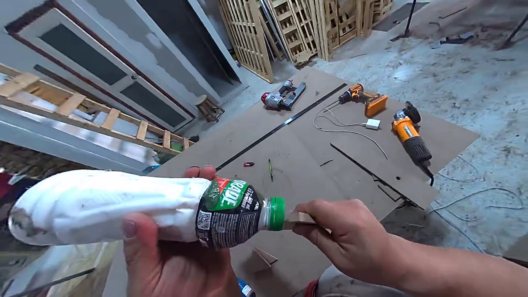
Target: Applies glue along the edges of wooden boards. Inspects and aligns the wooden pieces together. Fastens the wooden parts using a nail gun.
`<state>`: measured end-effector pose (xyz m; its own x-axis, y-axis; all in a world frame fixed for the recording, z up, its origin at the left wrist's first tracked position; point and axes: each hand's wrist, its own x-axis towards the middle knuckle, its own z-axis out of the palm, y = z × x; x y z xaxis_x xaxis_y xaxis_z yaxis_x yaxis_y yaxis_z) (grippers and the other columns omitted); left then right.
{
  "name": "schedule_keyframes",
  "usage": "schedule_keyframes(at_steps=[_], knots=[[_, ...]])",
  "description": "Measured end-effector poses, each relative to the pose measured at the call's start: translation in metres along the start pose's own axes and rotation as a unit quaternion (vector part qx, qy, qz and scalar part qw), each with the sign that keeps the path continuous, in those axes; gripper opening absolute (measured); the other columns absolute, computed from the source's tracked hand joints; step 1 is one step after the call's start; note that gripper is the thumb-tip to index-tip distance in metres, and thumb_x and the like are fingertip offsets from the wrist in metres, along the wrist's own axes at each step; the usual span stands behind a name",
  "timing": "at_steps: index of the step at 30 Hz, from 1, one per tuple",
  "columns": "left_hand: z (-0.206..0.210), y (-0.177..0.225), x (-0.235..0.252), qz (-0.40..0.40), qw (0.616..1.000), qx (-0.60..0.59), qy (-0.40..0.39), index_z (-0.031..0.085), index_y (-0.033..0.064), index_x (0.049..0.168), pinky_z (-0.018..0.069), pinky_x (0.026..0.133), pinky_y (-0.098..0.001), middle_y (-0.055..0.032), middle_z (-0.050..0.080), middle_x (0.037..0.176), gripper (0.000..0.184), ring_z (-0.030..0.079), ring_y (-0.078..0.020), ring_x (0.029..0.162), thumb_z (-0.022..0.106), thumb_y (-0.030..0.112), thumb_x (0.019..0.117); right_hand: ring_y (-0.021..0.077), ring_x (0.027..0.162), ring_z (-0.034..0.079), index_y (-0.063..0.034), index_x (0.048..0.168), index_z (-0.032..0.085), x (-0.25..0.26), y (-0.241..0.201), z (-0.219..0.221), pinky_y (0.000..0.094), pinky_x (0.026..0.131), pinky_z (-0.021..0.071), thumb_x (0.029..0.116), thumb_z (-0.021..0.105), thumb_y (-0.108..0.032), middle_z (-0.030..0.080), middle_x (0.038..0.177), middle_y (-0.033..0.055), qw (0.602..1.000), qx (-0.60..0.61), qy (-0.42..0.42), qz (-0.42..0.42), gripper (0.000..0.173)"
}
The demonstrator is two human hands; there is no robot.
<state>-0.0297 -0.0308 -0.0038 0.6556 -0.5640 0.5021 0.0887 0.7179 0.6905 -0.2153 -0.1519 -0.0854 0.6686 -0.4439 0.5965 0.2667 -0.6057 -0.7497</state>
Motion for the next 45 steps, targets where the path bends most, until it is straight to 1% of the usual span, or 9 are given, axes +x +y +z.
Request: schedule_keyframes(at_steps=[3, 6, 15, 20, 23, 28, 32, 35, 45], knots=[[-0.003, -0.005, 0.003, 0.004, 1.0, 0.007, 0.023, 0.057, 0.0022, 0.13, 0.0546, 0.102, -0.0481, -0.0198, 0.065, 0.129, 0.044, 0.063, -0.0337, 0.123, 0.042, 0.038, 0.1087, 0.0029, 0.073, 0.065, -0.011, 0.109, 0.069, 0.003, -0.001, 0.0, 0.0236, 0.061, 0.0558, 0.1052, 0.06, -0.025, 0.07, 0.084, -0.0037, 1.0, -0.005, -0.003, -0.002, 0.017], [-0.004, -0.009, 0.006, 0.006, 1.0, 0.023, 0.021, 0.055, 0.002, 0.131, 0.055, 0.101, -0.0462, -0.0193, 0.064, 0.129, 0.044, 0.064, -0.0326, 0.122, 0.039, 0.038, 0.1097, 0.0027, 0.072, 0.065, -0.0104, 0.108, 0.07, 0.005, -0.001, -0.001, 0.0228, 0.06, 0.0544, 0.1057, 0.059, -0.026, 0.069, 0.082, -0.0035, 1.0, -0.013, -0.002, -0.004, 0.019], [-0.001, -0.013, 0.005, 0.009, 0.999, 0.038, 0.021, 0.055, 0.001, 0.129, 0.0546, 0.102, -0.0452, -0.0195, 0.064, 0.127, 0.044, 0.064, -0.0321, 0.121, 0.041, 0.038, 0.1094, 0.0027, 0.067, 0.061, -0.0105, 0.105, 0.069, 0.009, -0.003, -0.004, 0.0218, 0.057, 0.051, 0.1057, 0.058, -0.026, 0.066, 0.077, -0.0041, 1.0, -0.021, -0.01, -0.001, 0.019], [-0.003, -0.01, 0.004, 0.016, 0.999, 0.043, 0.027, 0.054, 0.0005, 0.13, 0.0548, 0.101, -0.0482, -0.0201, 0.066, 0.123, 0.044, 0.065, -0.0335, 0.119, 0.041, 0.037, 0.1091, 0.002, 0.067, 0.061, -0.0106, 0.104, 0.07, 0.008, -0.003, -0.006, 0.0211, 0.056, 0.0505, 0.1055, 0.059, -0.026, 0.065, 0.077, -0.0047, 1.0, -0.024, -0.007, -0.002, 0.019], [-0.001, -0.008, 0.001, 0.026, 0.997, 0.06, 0.043, 0.053, -0.0002, 0.129, 0.0559, 0.1, -0.0477, -0.0204, 0.066, 0.121, 0.044, 0.065, -0.0336, 0.118, 0.036, 0.035, 0.1104, 0.0009, 0.068, 0.061, -0.0104, 0.104, 0.07, 0.008, -0.004, -0.007, 0.0198, 0.057, 0.0509, 0.105, 0.06, -0.025, 0.066, 0.078, -0.0052, 1.0, -0.021, -0.003, -0.01, 0.018], [-0.001, -0.003, -0.003, 0.03, 0.997, 0.051, 0.053, 0.053, -0.001, 0.13, 0.0551, 0.101, -0.0485, -0.0223, 0.065, 0.124, 0.044, 0.065, -0.036, 0.119, 0.032, 0.033, 0.1114, -0.0005, 0.069, 0.062, -0.0102, 0.104, 0.07, 0.008, -0.008, -0.008, 0.0182, 0.058, 0.0513, 0.1037, 0.062, -0.023, 0.067, 0.08, -0.0058, 1.0, -0.019, 0.001, -0.021, 0.015], [-0.004, 0.001, -0.003, 0.03, 0.998, 0.042, 0.028, 0.052, -0.0017, 0.131, 0.0537, 0.104, -0.0482, -0.0228, 0.064, 0.128, 0.046, 0.063, -0.036, 0.123, 0.029, 0.033, 0.1119, 0.0001, 0.068, 0.062, -0.0107, 0.103, 0.07, 0.007, -0.008, -0.004, 0.0194, 0.057, 0.0514, 0.1038, 0.062, -0.024, 0.066, 0.078, -0.0062, 0.999, -0.03, -0.009, -0.02, 0.016], [-0.004, 0.002, -0.003, 0.032, 0.998, 0.045, 0.008, 0.052, -0.0027, 0.131, 0.0519, 0.106, -0.0487, -0.0236, 0.064, 0.128, 0.045, 0.062, -0.037, 0.124, 0.031, 0.032, 0.1113, 0.0003, 0.068, 0.062, -0.0106, 0.103, 0.07, 0.007, -0.009, -0.002, 0.0194, 0.057, 0.0512, 0.1038, 0.062, -0.024, 0.066, 0.078, -0.0061, 0.999, -0.035, -0.012, -0.024, 0.016], [-0.004, 0.005, -0.006, 0.034, 0.996, 0.076, 0.024, 0.052, -0.0022, 0.13, 0.0529, 0.104, -0.0499, -0.0226, 0.064, 0.127, 0.045, 0.063, -0.0366, 0.122, 0.029, 0.031, 0.1115, -0.0001, 0.069, 0.062, -0.0089, 0.103, 0.069, 0.007, -0.013, -0.009, 0.0186, 0.058, 0.0522, 0.1032, 0.062, -0.02, 0.067, 0.079, -0.0057, 0.999, -0.017, -0.007, -0.035, 0.013]])
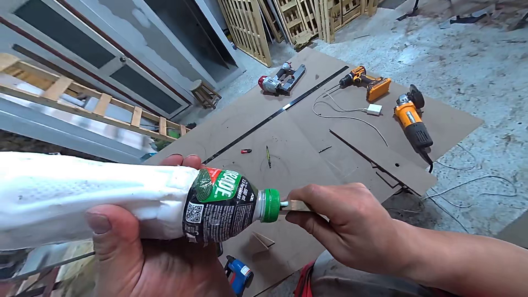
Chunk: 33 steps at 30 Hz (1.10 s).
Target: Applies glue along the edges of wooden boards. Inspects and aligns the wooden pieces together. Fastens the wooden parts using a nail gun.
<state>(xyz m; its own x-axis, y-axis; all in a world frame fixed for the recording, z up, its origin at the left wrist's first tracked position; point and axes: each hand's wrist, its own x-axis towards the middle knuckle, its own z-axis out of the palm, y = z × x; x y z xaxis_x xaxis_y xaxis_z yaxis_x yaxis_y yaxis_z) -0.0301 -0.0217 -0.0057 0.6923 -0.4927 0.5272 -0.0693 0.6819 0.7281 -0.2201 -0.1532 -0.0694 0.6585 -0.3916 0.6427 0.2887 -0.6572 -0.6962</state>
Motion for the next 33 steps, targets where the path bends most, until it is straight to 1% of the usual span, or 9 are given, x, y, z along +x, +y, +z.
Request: schedule_keyframes(at_steps=[5, 10, 13, 17, 20, 23, 27, 29, 33], knots=[[-0.003, 0.001, 0.0, 0.007, 1.0, 0.028, 0.004, 0.051, -0.0018, 0.132, 0.0535, 0.103, -0.0507, -0.0235, 0.064, 0.126, 0.043, 0.063, -0.0379, 0.121, 0.032, 0.031, 0.111, -0.0005, 0.07, 0.062, -0.0089, 0.103, 0.069, -0.001, -0.001, -0.004, 0.0177, 0.059, 0.053, 0.1028, 0.063, -0.02, 0.067, 0.079, -0.0059, 1.0, 0.005, 0.006, -0.004, 0.013], [-0.009, 0.003, 0.001, 0.011, 0.999, 0.044, 0.003, 0.054, -0.0022, 0.129, 0.0541, 0.103, -0.0517, -0.0241, 0.065, 0.123, 0.038, 0.064, -0.0382, 0.119, 0.046, 0.028, 0.108, -0.0013, 0.07, 0.062, -0.0086, 0.103, 0.07, -0.001, -0.004, -0.008, 0.0165, 0.058, 0.0524, 0.1023, 0.063, -0.02, 0.066, 0.08, -0.0064, 1.0, 0.003, 0.013, -0.009, 0.013], [-0.009, 0.005, 0.0, 0.018, 0.998, 0.065, 0.016, 0.055, -0.0023, 0.128, 0.0541, 0.103, -0.0519, -0.0246, 0.066, 0.123, 0.036, 0.064, -0.0389, 0.12, 0.043, 0.026, 0.109, -0.0015, 0.071, 0.062, -0.0082, 0.105, 0.07, -0.001, -0.004, -0.01, 0.0161, 0.059, 0.0529, 0.1019, 0.064, -0.019, 0.067, 0.081, -0.0064, 1.0, 0.003, 0.01, -0.015, 0.013], [-0.016, 0.008, -0.001, 0.016, 0.997, 0.079, 0.017, 0.053, -0.0029, 0.13, 0.0536, 0.103, -0.0549, -0.0272, 0.064, 0.125, 0.038, 0.063, -0.0425, 0.12, 0.049, 0.027, 0.107, -0.0019, 0.074, 0.064, -0.0091, 0.107, 0.07, -0.001, -0.006, -0.014, 0.0156, 0.061, 0.0549, 0.1019, 0.064, -0.02, 0.069, 0.086, -0.0069, 1.0, -0.002, 0.005, -0.012, 0.013], [-0.017, 0.01, -0.001, 0.015, 0.997, 0.076, 0.022, 0.054, -0.0023, 0.128, 0.0548, 0.101, -0.0552, -0.0275, 0.065, 0.123, 0.037, 0.065, -0.0427, 0.118, 0.054, 0.027, 0.1049, -0.0028, 0.072, 0.062, -0.0099, 0.107, 0.07, -0.001, -0.007, -0.016, 0.0146, 0.059, 0.0528, 0.1016, 0.064, -0.021, 0.068, 0.084, -0.0081, 1.0, -0.007, 0.006, -0.011, 0.013], [-0.023, 0.013, 0.0, 0.013, 0.996, 0.083, 0.007, 0.055, -0.0023, 0.128, 0.0539, 0.103, -0.0553, -0.0278, 0.065, 0.124, 0.037, 0.064, -0.0433, 0.119, 0.054, 0.027, 0.1048, -0.0036, 0.07, 0.061, -0.0106, 0.108, 0.07, -0.001, -0.009, -0.019, 0.0138, 0.057, 0.0514, 0.1018, 0.064, -0.022, 0.067, 0.083, -0.009, 1.0, -0.013, 0.009, -0.012, 0.014], [-0.031, 0.016, 0.0, 0.023, 0.991, 0.128, -0.001, 0.055, -0.0025, 0.129, 0.0551, 0.101, -0.0564, -0.0287, 0.065, 0.125, 0.038, 0.064, -0.0449, 0.118, 0.056, 0.028, 0.1045, -0.0038, 0.072, 0.061, -0.0109, 0.109, 0.07, -0.001, -0.01, -0.022, 0.0129, 0.059, 0.0521, 0.1018, 0.064, -0.021, 0.068, 0.087, -0.0086, 1.0, -0.003, 0.012, -0.015, 0.014], [-0.033, 0.018, 0.0, 0.026, 0.991, 0.133, 0.003, 0.053, -0.0026, 0.129, 0.0548, 0.101, -0.0582, -0.0296, 0.065, 0.124, 0.038, 0.064, -0.0463, 0.118, 0.058, 0.025, 0.1034, -0.0035, 0.073, 0.062, -0.0111, 0.109, 0.07, -0.001, -0.01, -0.023, 0.013, 0.06, 0.0535, 0.1018, 0.064, -0.021, 0.069, 0.089, -0.0084, 1.0, 0.003, 0.012, -0.014, 0.014], [-0.034, 0.02, -0.001, 0.037, 0.986, 0.16, 0.01, 0.054, -0.0028, 0.126, 0.0549, 0.101, -0.0593, -0.0293, 0.066, 0.121, 0.033, 0.065, -0.0471, 0.116, 0.06, 0.02, 0.1019, -0.0034, 0.072, 0.062, -0.0113, 0.11, 0.07, -0.003, -0.009, -0.024, 0.013, 0.06, 0.0534, 0.102, 0.063, -0.021, 0.069, 0.089, -0.0086, 1.0, 0.01, 0.013, -0.01, 0.014]])
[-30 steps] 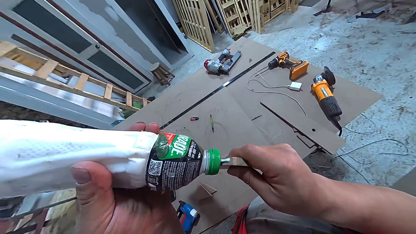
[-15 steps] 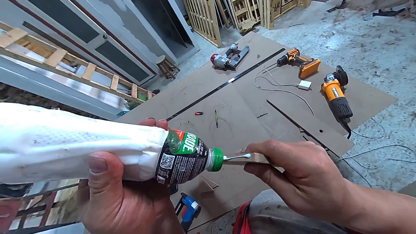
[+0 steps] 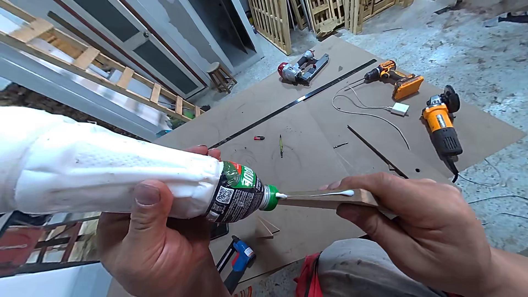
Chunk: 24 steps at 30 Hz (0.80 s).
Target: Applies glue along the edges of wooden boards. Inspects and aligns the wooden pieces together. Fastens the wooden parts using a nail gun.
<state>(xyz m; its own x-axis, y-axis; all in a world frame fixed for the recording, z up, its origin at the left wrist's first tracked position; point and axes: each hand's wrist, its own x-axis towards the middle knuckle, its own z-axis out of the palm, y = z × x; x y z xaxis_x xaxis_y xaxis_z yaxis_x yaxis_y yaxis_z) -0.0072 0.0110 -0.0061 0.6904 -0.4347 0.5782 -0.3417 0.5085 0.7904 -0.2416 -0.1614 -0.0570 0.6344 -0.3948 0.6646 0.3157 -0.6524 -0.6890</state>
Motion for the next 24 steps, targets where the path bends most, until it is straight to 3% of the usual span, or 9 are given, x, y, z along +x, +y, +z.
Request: schedule_keyframes(at_steps=[5, 12, 21, 24], knots=[[0.003, 0.0, 0.002, 0.007, 1.0, 0.002, -0.002, 0.053, -0.003, 0.125, 0.0556, 0.099, -0.0591, -0.03, 0.065, 0.12, 0.035, 0.065, -0.0475, 0.115, 0.06, 0.022, 0.102, -0.0032, 0.073, 0.062, -0.0109, 0.111, 0.07, 0.0, 0.001, 0.0, 0.0132, 0.06, 0.0544, 0.1021, 0.063, -0.021, 0.069, 0.089, -0.0087, 1.0, 0.003, 0.005, 0.003, 0.015], [0.02, 0.001, 0.004, -0.01, 1.0, -0.029, 0.0, 0.051, -0.003, 0.129, 0.054, 0.102, -0.0568, -0.0291, 0.063, 0.126, 0.036, 0.063, -0.0451, 0.12, 0.042, 0.026, 0.109, -0.003, 0.074, 0.063, -0.0109, 0.11, 0.07, 0.001, 0.002, 0.002, 0.0138, 0.061, 0.0547, 0.1018, 0.064, -0.021, 0.07, 0.09, -0.0082, 1.0, -0.004, 0.006, 0.001, 0.015], [0.049, 0.009, 0.01, -0.006, 0.997, -0.072, -0.041, 0.048, -0.002, 0.131, 0.0546, 0.102, -0.0577, -0.029, 0.061, 0.128, 0.041, 0.062, -0.0461, 0.12, 0.055, 0.029, 0.1048, -0.0021, 0.07, 0.062, -0.0092, 0.109, 0.07, 0.002, 0.009, 0.01, 0.0158, 0.058, 0.0534, 0.1012, 0.065, -0.019, 0.068, 0.082, -0.0076, 1.0, 0.001, -0.006, 0.015, 0.014], [0.059, 0.017, 0.011, -0.01, 0.997, -0.063, -0.046, 0.048, -0.0019, 0.13, 0.0555, 0.101, -0.0564, -0.0287, 0.061, 0.127, 0.04, 0.062, -0.0462, 0.12, 0.052, 0.03, 0.1056, -0.0025, 0.067, 0.06, -0.0094, 0.108, 0.07, 0.003, 0.01, 0.011, 0.0156, 0.056, 0.0518, 0.1011, 0.065, -0.02, 0.065, 0.079, -0.0081, 1.0, -0.007, -0.009, 0.018, 0.013]])
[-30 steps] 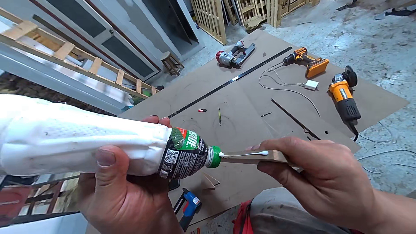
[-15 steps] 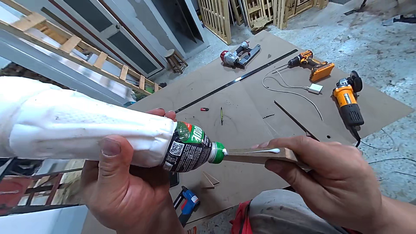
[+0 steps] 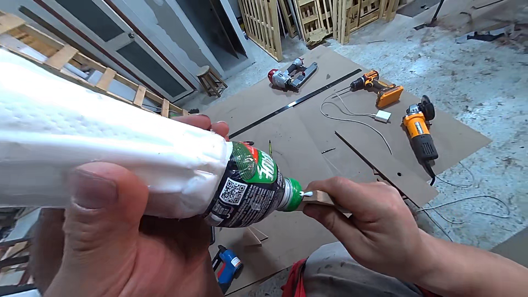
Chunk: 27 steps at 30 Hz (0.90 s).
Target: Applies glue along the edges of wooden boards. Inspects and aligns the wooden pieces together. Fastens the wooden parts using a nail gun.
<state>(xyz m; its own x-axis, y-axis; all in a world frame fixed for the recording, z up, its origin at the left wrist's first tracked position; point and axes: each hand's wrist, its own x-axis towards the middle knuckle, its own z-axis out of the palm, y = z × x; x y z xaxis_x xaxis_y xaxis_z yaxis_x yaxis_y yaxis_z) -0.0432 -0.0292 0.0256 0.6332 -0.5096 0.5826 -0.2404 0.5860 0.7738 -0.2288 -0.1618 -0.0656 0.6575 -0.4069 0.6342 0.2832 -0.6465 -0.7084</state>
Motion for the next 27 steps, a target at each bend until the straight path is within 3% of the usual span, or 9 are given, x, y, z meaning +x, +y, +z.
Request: schedule_keyframes(at_steps=[5, 13, 27], knots=[[0.008, 0.005, 0.007, -0.007, 1.0, 0.002, -0.029, 0.047, -0.004, 0.13, 0.0551, 0.102, -0.0551, -0.0281, 0.062, 0.126, 0.043, 0.063, -0.0452, 0.119, 0.04, 0.033, 0.1099, -0.0024, 0.067, 0.059, -0.0081, 0.109, 0.071, 0.002, 0.001, 0.001, 0.0155, 0.056, 0.0512, 0.1009, 0.066, -0.019, 0.065, 0.078, -0.0078, 1.0, -0.003, 0.003, -0.002, 0.015], [0.0, 0.002, 0.004, 0.016, 0.999, 0.03, -0.001, 0.048, -0.0031, 0.125, 0.0568, 0.1, -0.0574, -0.0295, 0.063, 0.122, 0.045, 0.064, -0.0471, 0.115, 0.066, 0.027, 0.0981, -0.002, 0.068, 0.06, -0.0086, 0.108, 0.071, 0.002, 0.002, -0.001, 0.0157, 0.056, 0.052, 0.101, 0.065, -0.019, 0.066, 0.08, -0.0078, 1.0, 0.001, 0.007, -0.001, 0.014], [-0.048, -0.01, -0.004, 0.05, 0.994, 0.094, 0.036, 0.052, -0.0034, 0.125, 0.0565, 0.098, -0.0615, -0.03, 0.065, 0.118, 0.039, 0.066, -0.0491, 0.111, 0.067, 0.02, 0.0971, -0.0036, 0.07, 0.059, -0.01, 0.113, 0.069, 0.003, 0.0, -0.006, 0.0132, 0.059, 0.0518, 0.1021, 0.063, -0.02, 0.067, 0.086, -0.0088, 1.0, 0.018, 0.008, -0.015, 0.016]])
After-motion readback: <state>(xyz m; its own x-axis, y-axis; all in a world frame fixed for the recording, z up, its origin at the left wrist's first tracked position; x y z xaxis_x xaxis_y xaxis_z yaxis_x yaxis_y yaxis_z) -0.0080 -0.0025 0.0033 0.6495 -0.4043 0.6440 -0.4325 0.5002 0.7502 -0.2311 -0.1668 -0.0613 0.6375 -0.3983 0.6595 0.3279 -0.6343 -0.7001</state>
